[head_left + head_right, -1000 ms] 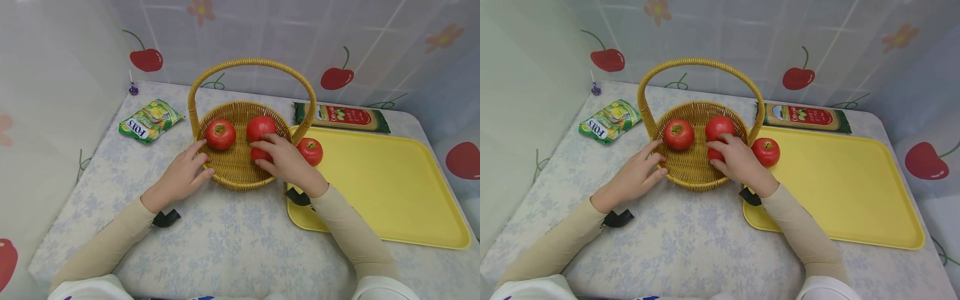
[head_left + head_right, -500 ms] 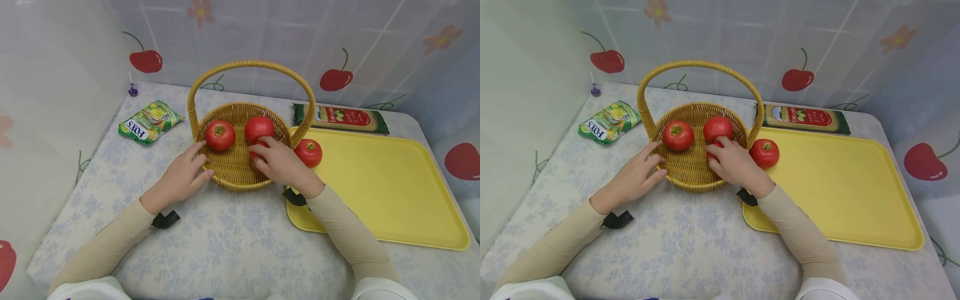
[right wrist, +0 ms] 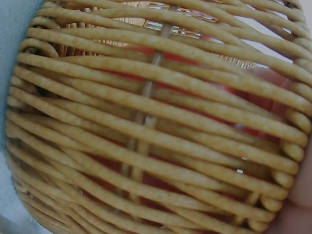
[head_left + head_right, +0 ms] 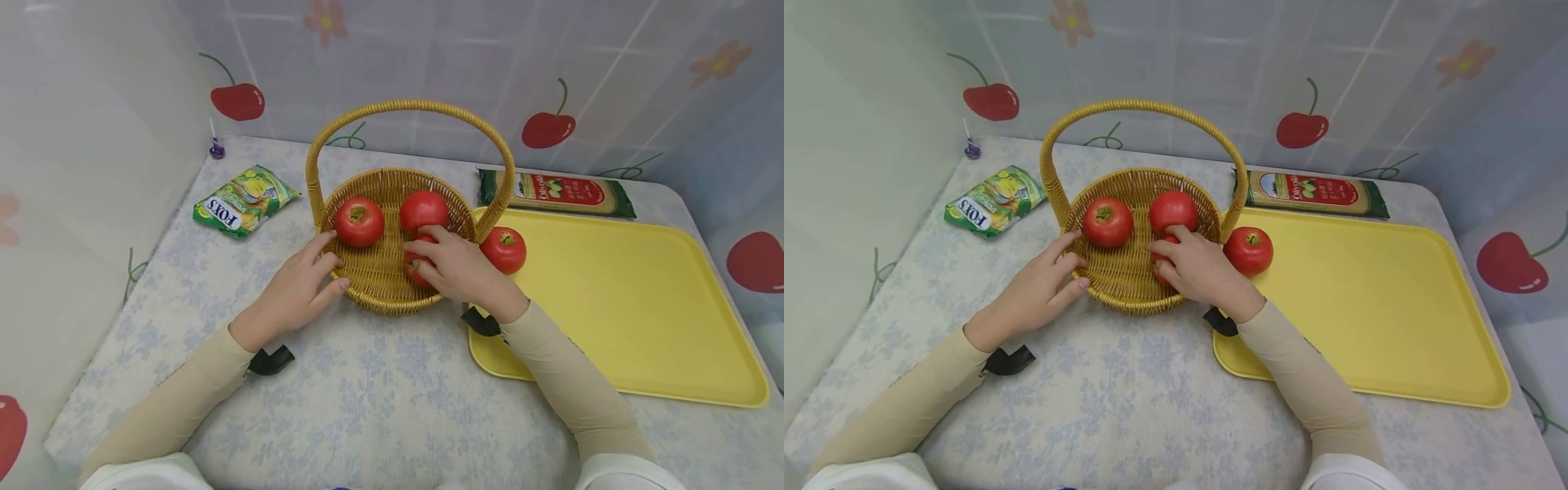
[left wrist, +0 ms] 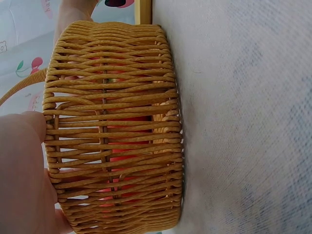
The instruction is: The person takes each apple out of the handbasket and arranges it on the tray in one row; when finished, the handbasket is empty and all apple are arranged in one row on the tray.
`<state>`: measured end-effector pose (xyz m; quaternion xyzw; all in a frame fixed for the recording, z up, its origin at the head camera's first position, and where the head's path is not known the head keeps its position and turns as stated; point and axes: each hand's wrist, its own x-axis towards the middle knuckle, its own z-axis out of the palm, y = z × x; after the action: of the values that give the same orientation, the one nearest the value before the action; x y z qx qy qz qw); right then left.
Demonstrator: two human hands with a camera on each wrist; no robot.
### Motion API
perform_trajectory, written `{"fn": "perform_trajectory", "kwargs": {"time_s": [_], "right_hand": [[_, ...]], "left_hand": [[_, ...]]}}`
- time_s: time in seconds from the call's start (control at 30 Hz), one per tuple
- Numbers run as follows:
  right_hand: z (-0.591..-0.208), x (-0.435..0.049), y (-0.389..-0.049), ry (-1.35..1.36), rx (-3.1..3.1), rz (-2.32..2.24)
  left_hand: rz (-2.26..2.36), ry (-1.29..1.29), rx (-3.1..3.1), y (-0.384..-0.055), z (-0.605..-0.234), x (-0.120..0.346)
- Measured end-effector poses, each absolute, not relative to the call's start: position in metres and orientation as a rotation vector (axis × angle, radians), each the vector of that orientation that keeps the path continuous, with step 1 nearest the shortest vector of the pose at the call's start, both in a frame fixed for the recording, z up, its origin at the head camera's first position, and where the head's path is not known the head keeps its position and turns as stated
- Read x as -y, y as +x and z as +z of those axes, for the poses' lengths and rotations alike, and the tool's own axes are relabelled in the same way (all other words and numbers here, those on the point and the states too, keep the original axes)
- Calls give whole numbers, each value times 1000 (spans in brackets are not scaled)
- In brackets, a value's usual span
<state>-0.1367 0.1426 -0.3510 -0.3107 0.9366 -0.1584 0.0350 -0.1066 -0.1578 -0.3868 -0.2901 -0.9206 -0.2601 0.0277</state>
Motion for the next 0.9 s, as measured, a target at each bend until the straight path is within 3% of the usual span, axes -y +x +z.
{"fn": "perform_trajectory", "kwargs": {"time_s": [0.9], "right_hand": [[-351,-149,-141,-969,-2783,-595]], "left_hand": [[-807,-914,2804,-108,-388,157]]}}
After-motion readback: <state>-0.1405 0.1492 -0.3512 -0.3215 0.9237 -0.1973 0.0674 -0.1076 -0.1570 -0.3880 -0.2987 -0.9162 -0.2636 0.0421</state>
